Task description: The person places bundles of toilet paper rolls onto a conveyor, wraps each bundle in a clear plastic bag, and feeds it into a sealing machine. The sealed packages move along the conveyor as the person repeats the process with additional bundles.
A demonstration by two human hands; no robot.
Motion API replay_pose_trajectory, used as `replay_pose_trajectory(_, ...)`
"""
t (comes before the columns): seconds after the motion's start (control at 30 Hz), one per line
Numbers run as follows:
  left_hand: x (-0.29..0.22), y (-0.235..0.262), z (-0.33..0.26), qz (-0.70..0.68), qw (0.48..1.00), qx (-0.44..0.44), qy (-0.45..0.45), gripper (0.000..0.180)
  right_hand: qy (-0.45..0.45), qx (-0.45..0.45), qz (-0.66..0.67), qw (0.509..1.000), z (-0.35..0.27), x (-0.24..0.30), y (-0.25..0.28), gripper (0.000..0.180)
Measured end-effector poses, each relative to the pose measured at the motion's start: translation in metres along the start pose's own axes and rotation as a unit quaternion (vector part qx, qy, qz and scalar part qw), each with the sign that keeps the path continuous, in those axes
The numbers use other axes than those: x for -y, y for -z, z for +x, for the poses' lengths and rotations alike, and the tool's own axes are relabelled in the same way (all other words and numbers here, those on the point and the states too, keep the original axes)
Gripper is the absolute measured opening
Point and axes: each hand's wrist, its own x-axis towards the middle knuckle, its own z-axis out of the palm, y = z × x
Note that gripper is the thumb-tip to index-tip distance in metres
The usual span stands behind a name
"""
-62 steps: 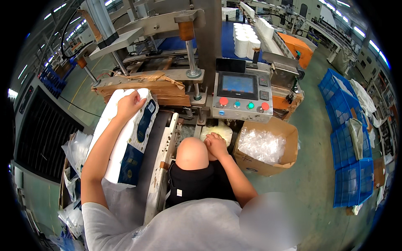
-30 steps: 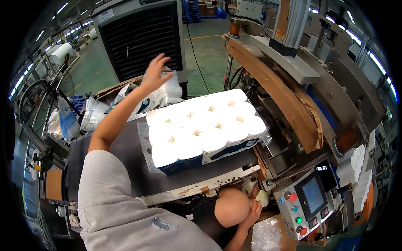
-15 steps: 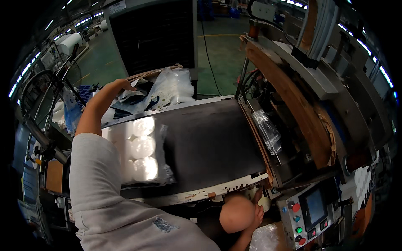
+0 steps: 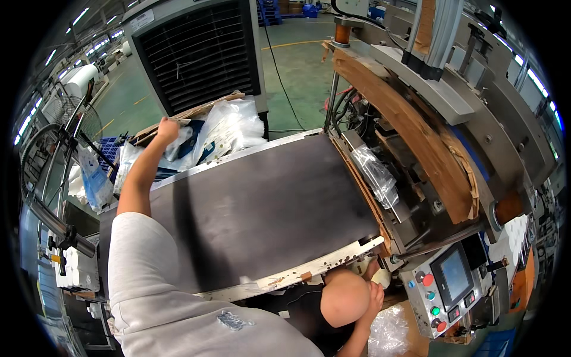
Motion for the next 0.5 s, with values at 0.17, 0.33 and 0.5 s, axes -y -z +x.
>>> replay_pose_trajectory(0.17,0.035,0.103,0.027,-0.667,0.740,-0.081,0.034,0.018,-0.048,0.018,0.239,0.970,0.024,-0.044,-0.022,0.033)
replay_pose_trajectory(0.33,-0.047,0.241,-0.002,-0.787,0.610,-0.026,-0.088,0.017,-0.060,-0.125,0.469,0.872,0.073,0.072,0.070,0.022)
replay_pose_trajectory(0.5,-0.161,0.312,-0.010,-0.789,0.565,0.062,-0.234,0.018,0.126,0.089,0.544,0.825,0.100,0.181,0.117,0.036)
